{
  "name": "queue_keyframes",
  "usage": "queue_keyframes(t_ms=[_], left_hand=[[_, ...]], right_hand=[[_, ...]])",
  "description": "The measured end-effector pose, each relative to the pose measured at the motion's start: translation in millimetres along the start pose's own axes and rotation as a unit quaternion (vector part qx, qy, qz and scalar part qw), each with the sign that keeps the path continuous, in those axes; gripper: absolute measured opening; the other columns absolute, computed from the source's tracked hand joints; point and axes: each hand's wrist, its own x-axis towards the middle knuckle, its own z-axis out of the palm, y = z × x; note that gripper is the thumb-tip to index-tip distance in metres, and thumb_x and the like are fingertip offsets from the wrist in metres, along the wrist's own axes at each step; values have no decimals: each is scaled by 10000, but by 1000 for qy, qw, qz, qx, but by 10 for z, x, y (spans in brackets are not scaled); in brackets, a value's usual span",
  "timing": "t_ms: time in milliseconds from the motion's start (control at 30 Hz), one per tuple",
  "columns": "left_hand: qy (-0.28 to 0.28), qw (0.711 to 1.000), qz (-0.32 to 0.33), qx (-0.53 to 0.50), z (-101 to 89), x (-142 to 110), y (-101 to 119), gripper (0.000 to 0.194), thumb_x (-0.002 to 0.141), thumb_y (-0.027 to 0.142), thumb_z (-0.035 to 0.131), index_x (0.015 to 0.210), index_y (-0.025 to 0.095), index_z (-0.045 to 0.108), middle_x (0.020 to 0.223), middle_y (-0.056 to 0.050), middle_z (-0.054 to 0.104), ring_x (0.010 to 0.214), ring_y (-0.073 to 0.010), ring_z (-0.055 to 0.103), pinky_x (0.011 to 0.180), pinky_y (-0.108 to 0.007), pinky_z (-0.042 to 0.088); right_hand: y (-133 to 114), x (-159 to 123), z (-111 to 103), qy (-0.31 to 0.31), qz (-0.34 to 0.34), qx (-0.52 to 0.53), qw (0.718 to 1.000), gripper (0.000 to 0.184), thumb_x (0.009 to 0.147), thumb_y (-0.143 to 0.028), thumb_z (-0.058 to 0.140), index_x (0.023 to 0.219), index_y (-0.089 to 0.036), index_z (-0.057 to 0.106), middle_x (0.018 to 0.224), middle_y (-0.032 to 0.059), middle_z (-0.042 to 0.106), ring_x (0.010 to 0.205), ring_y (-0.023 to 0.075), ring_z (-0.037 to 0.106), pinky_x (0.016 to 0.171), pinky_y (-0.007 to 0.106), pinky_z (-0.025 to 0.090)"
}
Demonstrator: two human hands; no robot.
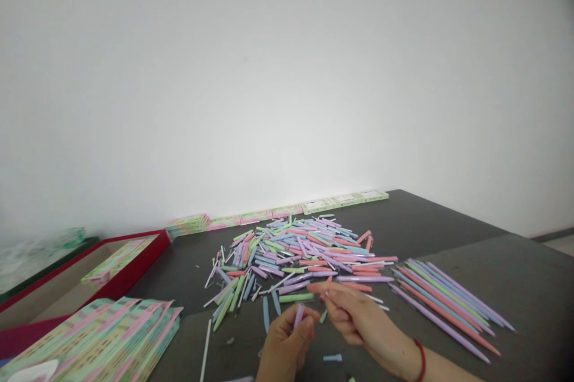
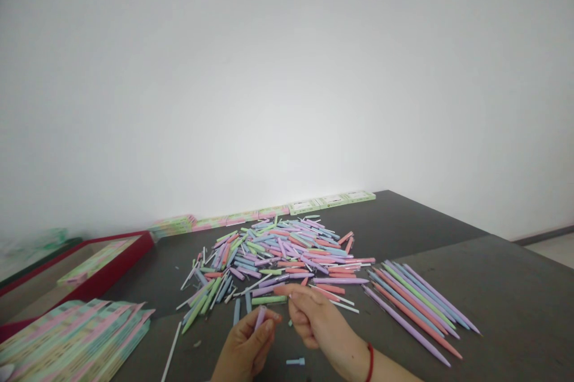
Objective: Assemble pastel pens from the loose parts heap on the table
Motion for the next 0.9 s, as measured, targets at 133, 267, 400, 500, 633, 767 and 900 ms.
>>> queue_keyframes(t_ms=[133, 267, 400, 500, 633, 767, 900], left_hand=[[2, 1000, 6, 6, -16, -35, 4, 472, 637, 571, 725, 844, 155, 640, 395, 140, 277, 335, -23, 132, 371, -190, 40], [12, 1000, 16, 9, 0, -51, 24, 434, 631, 558, 731, 772, 166, 610, 397, 139, 284, 331, -19, 134, 356, -180, 49], [18, 1000, 20, -13, 21, -53, 73, 389, 649, 513, 735, 771, 178, 580, 440, 125, 354, 343, -15, 148, 348, -167, 59], [19, 1000, 22, -12, 17, -45, 101, 368, 666, 496, 728, 755, 178, 564, 518, 94, 456, 340, -5, 187, 344, -165, 72], [21, 1000, 12, -8, -23, 9, 51, 407, 623, 527, 740, 729, 175, 567, 450, 117, 380, 328, -9, 172, 353, -172, 64], [29, 999, 8, 13, -67, 85, -70, 468, 533, 572, 761, 703, 174, 581, 393, 139, 297, 328, -19, 155, 369, -183, 68], [37, 999, 26, 25, -73, 117, -135, 450, 557, 578, 732, 708, 182, 579, 398, 135, 282, 356, -39, 179, 389, -194, 101]], right_hand=[[5, 34, -29, -37, -8, -34, 999, 289, 808, -470, 525, 938, -213, 499, 566, -102, 363, 411, 58, 227, 367, 170, 188], [25, 95, -45, -36, -28, -123, 991, 220, 785, -409, 530, 814, -190, 532, 622, -42, 536, 444, 76, 408, 397, 186, 294], [16, 121, -23, 44, -62, -161, 984, 140, 713, -313, 592, 719, -178, 629, 673, -20, 556, 549, 97, 451, 486, 205, 359], [59, 125, -1, 59, -54, -146, 986, 144, 704, -308, 606, 709, -173, 656, 662, -18, 559, 526, 93, 433, 478, 210, 342], [152, 129, -2, 30, -41, -102, 994, 211, 733, -338, 607, 866, -174, 620, 598, -54, 516, 427, 66, 369, 407, 194, 271], [160, 115, -15, -11, -34, -111, 993, 234, 783, -383, 558, 903, -183, 539, 543, -84, 474, 363, 53, 280, 368, 192, 206], [110, 82, -11, -18, -18, -143, 989, 320, 846, -419, 440, 1037, -177, 525, 514, -107, 329, 400, 75, 224, 385, 202, 167]])
